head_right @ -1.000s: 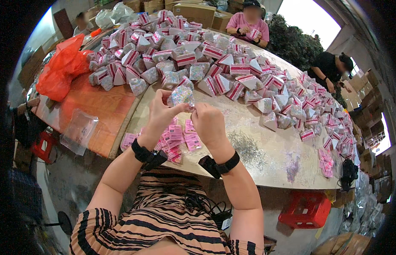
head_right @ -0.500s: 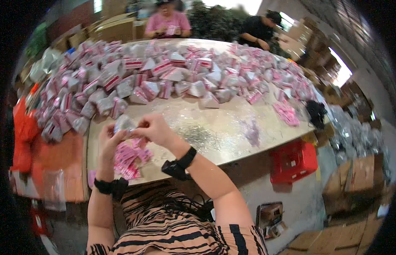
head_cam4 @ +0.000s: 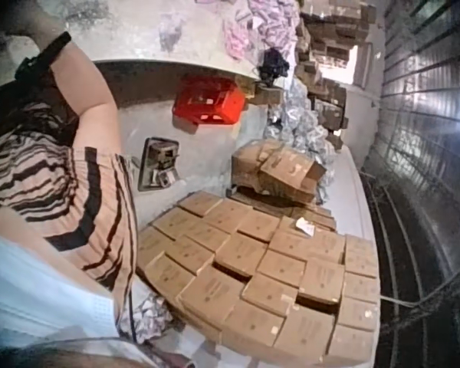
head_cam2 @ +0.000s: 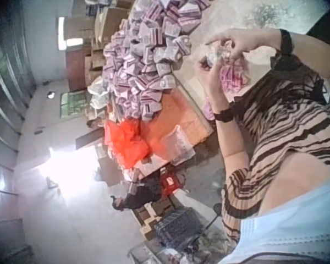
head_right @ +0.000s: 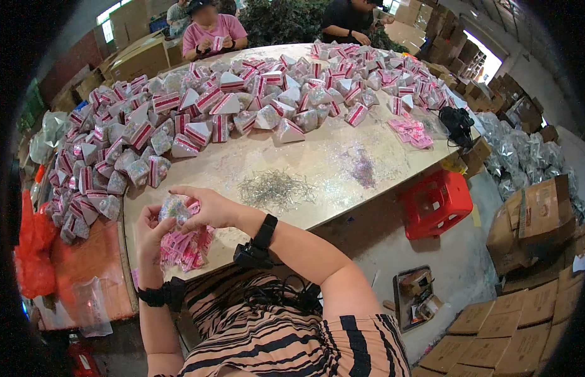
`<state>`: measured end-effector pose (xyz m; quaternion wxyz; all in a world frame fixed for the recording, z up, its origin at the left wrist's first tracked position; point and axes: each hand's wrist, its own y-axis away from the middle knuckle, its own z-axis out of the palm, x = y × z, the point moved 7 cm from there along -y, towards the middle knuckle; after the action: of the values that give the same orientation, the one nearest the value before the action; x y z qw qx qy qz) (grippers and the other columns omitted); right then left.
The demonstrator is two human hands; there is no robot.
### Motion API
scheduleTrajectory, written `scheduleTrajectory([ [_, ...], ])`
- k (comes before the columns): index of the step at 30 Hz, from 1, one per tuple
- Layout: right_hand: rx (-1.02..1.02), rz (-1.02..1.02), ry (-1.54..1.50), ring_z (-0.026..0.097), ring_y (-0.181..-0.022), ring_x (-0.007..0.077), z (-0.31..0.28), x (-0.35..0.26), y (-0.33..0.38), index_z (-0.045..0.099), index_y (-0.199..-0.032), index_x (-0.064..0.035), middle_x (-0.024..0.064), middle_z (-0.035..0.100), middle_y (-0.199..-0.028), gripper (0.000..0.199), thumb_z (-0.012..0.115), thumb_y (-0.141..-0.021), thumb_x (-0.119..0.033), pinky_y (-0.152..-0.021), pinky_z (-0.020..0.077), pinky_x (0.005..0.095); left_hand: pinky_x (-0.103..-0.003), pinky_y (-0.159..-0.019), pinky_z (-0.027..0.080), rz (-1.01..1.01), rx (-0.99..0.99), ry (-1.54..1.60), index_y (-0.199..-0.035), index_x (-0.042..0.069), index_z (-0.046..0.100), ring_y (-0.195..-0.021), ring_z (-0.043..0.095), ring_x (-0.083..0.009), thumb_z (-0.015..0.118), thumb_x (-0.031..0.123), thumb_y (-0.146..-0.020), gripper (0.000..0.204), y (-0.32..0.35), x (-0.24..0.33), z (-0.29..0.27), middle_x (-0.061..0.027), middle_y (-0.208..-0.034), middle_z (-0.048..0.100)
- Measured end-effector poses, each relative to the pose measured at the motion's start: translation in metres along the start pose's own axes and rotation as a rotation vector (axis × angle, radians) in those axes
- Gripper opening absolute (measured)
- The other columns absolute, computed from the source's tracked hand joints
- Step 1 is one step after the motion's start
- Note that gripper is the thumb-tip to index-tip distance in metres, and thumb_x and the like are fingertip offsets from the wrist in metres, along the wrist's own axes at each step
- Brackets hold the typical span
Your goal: The person inserts small pink packets into clear plastic bags containing colorful confetti. They then seal the bags and place them on a large pile of similar finished packages on the table. The task is performed repeatedly in a continuous assembly line fashion.
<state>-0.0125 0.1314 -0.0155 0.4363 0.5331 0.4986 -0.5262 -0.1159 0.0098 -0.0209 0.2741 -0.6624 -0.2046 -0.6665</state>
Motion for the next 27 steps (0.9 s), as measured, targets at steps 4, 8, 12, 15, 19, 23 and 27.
scheduleTrajectory([
  [4,-0.001,-0.125,-0.035,0.063,-0.085,0.0159,0.006,0.016,0.000,0.029,-0.147,-0.0085,0.0158,0.055,-0.119,0.096,0.083,-0.067,-0.012,-0.072,0.0543,0.0294,-0.024,-0.071,0.052,0.024,-0.073,-0.149,-0.112,-0.003,0.052,-0.083,0.061,-0.0116,0.077,0.011,-0.077,0.045,-0.002,0.003,0.002,-0.0083,-0.096,0.062],
  [8,-0.106,0.211,-0.214,0.063,-0.090,0.0175,0.009,0.014,0.022,0.026,-0.146,-0.0085,0.0144,0.055,-0.118,0.091,0.079,-0.072,-0.015,-0.071,0.0542,0.0293,-0.024,-0.068,0.051,-0.063,-0.083,-0.114,-0.121,-0.001,0.051,-0.082,0.060,-0.0120,0.072,0.025,-0.082,0.052,0.006,-0.003,0.008,-0.0074,-0.097,0.061],
  [12,0.278,-0.077,-0.310,0.054,-0.069,0.0109,-0.114,0.052,0.050,0.061,-0.090,-0.0103,0.0002,0.057,-0.079,0.015,0.056,-0.091,-0.024,-0.061,0.0461,0.0293,-0.024,-0.067,0.050,-0.013,-0.018,-0.106,-0.124,-0.001,0.052,-0.083,0.059,-0.0122,0.067,0.027,-0.087,0.049,0.008,-0.002,-0.004,-0.0077,-0.097,0.060],
  [15,0.507,-0.427,-0.757,0.056,-0.111,0.0294,-0.289,-0.043,0.126,0.029,-0.141,-0.0008,0.0222,0.054,-0.121,0.076,0.060,-0.090,-0.048,-0.095,0.0467,0.0436,-0.024,-0.067,0.050,-0.019,0.046,-0.210,-0.122,-0.003,0.054,-0.083,0.058,-0.0112,0.066,0.023,-0.089,0.044,0.007,0.000,-0.016,-0.0077,-0.095,0.061],
  [19,1.114,-0.213,-0.335,0.057,-0.107,0.0365,-0.370,-0.071,0.199,-0.001,-0.148,-0.0079,0.0327,0.039,-0.133,0.095,0.060,-0.089,-0.050,-0.086,0.0510,0.0430,-0.026,-0.068,0.048,0.023,0.054,-0.351,-0.112,-0.001,0.061,-0.079,0.057,-0.0113,0.067,0.018,-0.087,0.032,0.014,-0.004,-0.008,-0.0061,-0.089,0.061],
  [23,1.060,-0.117,0.405,0.063,-0.069,0.0138,-0.307,-0.029,0.192,0.064,-0.108,-0.0001,0.0038,0.068,-0.083,0.030,0.064,-0.089,-0.024,-0.064,0.0494,0.0247,-0.028,-0.071,0.046,0.137,0.043,-0.481,-0.103,0.000,0.064,-0.078,0.057,-0.0138,0.070,0.016,-0.084,0.026,0.022,-0.005,0.013,-0.0067,-0.085,0.061],
  [27,0.768,-0.171,0.963,0.061,-0.071,0.0278,-0.158,0.014,0.176,0.068,-0.093,-0.0010,0.0132,0.063,-0.080,0.014,0.067,-0.083,-0.011,-0.066,0.0486,0.0340,-0.031,-0.076,0.047,0.232,-0.005,-0.617,-0.100,-0.001,0.064,-0.084,0.059,-0.0204,0.071,0.016,-0.081,0.026,0.030,0.002,0.024,-0.0102,-0.088,0.060],
])
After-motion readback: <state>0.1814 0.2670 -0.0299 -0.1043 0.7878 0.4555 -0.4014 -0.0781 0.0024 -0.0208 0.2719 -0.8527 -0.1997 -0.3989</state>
